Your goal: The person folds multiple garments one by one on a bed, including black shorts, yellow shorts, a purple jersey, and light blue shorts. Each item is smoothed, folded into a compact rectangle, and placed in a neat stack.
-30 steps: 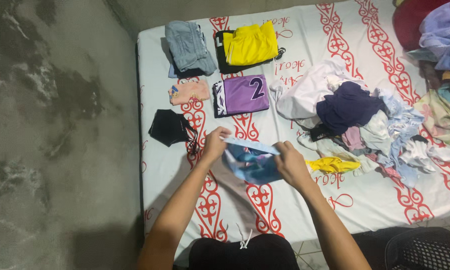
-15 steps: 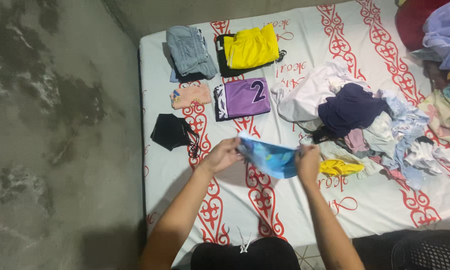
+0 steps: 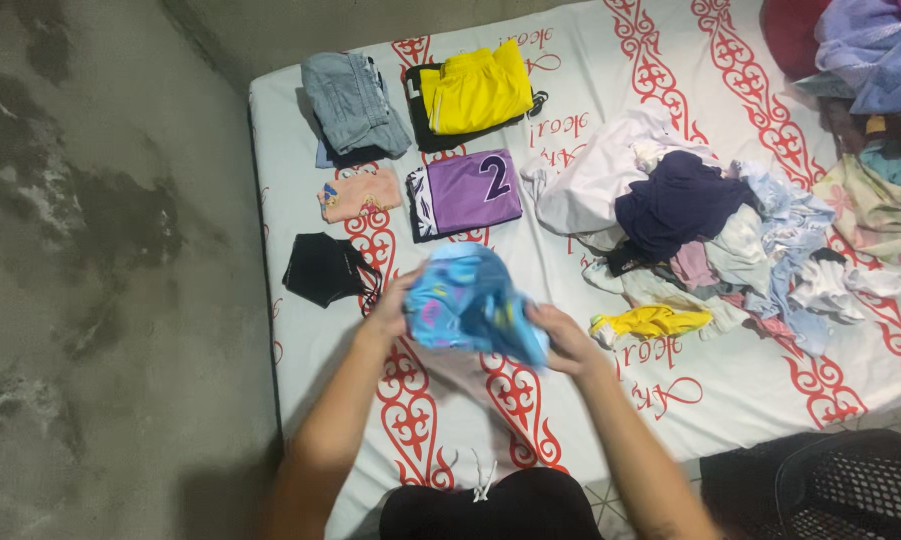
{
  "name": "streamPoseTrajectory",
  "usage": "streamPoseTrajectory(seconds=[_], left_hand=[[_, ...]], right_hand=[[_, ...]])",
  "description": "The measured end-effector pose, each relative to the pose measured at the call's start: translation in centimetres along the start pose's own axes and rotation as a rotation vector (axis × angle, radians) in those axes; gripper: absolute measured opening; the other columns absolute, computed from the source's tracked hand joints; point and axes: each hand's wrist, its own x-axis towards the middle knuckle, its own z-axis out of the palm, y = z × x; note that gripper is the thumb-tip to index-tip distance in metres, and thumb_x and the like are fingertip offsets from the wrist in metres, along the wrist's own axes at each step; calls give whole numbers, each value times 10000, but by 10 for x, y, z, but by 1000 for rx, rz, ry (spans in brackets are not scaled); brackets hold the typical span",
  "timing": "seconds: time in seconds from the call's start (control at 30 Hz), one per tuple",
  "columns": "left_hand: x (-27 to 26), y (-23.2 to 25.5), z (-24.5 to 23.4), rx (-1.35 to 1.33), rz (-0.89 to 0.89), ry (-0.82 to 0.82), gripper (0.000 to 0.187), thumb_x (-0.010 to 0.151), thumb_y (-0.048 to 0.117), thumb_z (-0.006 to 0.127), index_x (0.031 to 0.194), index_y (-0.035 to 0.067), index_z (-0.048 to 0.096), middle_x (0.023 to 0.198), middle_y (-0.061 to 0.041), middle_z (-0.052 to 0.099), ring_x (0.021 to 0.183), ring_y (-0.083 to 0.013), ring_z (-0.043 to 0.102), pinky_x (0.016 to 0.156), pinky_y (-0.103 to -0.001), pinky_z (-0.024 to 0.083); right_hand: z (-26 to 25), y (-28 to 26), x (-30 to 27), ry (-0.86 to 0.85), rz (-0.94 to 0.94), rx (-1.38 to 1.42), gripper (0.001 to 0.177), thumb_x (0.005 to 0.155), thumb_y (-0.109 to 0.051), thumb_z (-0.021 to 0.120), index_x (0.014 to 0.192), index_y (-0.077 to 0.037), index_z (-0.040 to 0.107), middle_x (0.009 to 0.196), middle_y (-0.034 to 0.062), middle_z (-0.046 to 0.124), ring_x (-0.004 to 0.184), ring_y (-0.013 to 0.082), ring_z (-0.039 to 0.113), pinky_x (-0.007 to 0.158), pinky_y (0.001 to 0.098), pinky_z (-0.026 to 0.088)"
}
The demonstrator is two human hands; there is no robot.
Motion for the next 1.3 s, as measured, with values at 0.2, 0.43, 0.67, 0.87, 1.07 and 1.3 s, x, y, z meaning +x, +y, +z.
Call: streamPoseTrajectory(seconds=[0.2, 0.43, 0.67, 0.87, 1.07, 1.3], left_hand=[[-16, 44, -37, 202, 223, -177, 282, 1064, 334, 686, 1102, 57, 722, 1016, -84, 722, 938, -210, 692, 900, -416, 540], [-33, 25, 22, 2629, 181, 94, 372, 914, 297, 649, 1273, 235, 722, 1153, -156, 697, 1087, -324, 677, 1120, -750, 192], [-25, 24, 41, 2793, 452, 355, 230, 897, 335, 629, 979, 239, 821, 1512, -177, 482, 1407, -319, 482, 1083, -790, -84], [-24, 19, 38, 2759, -430, 115, 428, 927, 494, 649, 1196, 182, 764, 1284, -114, 693, 1431, -331, 459, 1109, -792, -130], [-27, 35, 13, 2512, 249, 179, 205, 980, 214, 631, 1172, 163, 679, 953, -79, 741, 1092, -287, 688, 1080, -867, -54], [-56, 76, 28, 2137, 790, -8, 195, 922, 96, 651, 1111, 106, 697, 1032, -35, 722, 1017, -213, 691, 1019, -488, 382]], right_hand=[[-2, -36, -40, -93, 344, -1616, 300, 1000, -273, 601, 1200, -84, 719, 1079, 155, 745, 952, 300, 712, 873, 445, 548], [10, -66, -44, 512, -201, -2408, 474, 853, -212, 653, 1320, -141, 608, 1114, 153, 710, 1095, 341, 660, 958, 490, 459], [27, -72, -25, 43, 463, -2296, 709, 831, -409, 734, 1495, -348, 491, 1259, 94, 673, 1212, 304, 609, 1078, 509, 371], [23, -73, -12, 314, 606, -2108, 644, 886, -399, 671, 1491, -275, 488, 1219, 189, 696, 1175, 373, 655, 1038, 495, 490], [18, -78, -11, -61, 192, -2107, 540, 893, -390, 704, 1378, -177, 604, 1155, 193, 682, 1072, 397, 661, 957, 489, 487], [33, -117, -32, 184, -238, -2124, 185, 974, -248, 661, 1045, -83, 706, 921, 155, 738, 870, 321, 720, 797, 419, 560]])
